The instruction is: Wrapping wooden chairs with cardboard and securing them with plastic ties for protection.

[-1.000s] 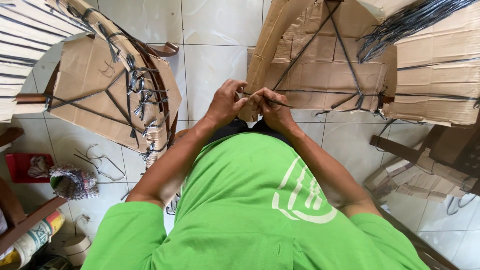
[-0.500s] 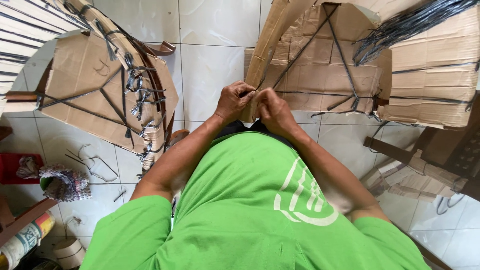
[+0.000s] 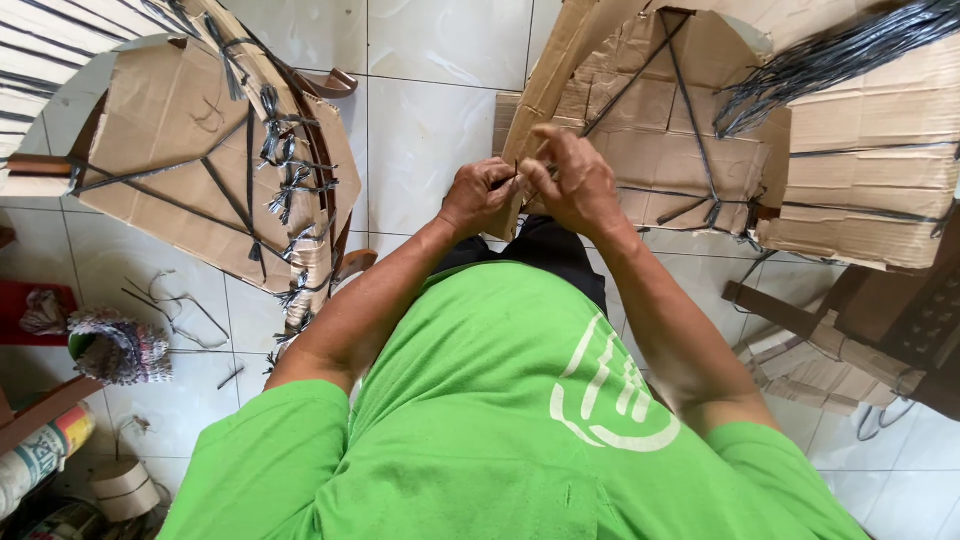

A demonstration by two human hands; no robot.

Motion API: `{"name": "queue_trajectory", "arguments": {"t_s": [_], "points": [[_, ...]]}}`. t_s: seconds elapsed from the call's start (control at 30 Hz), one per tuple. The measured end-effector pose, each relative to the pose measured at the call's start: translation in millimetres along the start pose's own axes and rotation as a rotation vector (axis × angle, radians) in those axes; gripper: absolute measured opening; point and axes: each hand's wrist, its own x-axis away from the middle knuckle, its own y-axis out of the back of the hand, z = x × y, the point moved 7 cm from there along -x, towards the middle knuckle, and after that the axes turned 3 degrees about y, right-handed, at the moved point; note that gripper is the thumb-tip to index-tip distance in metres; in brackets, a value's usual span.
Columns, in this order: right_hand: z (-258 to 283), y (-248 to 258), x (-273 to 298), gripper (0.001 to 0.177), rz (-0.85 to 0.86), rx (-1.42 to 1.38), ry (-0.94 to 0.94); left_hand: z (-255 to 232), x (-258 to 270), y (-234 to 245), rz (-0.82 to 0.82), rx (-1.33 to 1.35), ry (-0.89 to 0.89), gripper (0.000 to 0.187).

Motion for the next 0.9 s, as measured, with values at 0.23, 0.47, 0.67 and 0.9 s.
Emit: {"name": "queue_trajectory", "arguments": {"t_s": [0.23,0.47,0.67,0.9], "points": [[5.9,-26.7,18.2,0.022,0.044,-0.098,-0.023,-5.0,-2.4,2.0,-0.024,-0.016,0.044,0.017],[5.3,-23.4,34.2,0.023,-0.118,0.117,-0.038,3.7,-7.2,6.1,-0.019,-0.007,0.192,0.026],[18.5,-31.8,35.2,0.01,-0.303,0.51,0.245,17.4,-14.9,4.6,-0.027,0.068,0.37,0.03],[-1.4,-51.2,29.9,0.004,-0.179,0.628,0.24,13.6,-27.0,5.4,0.01,-0.149,0.289,0.029]]}}
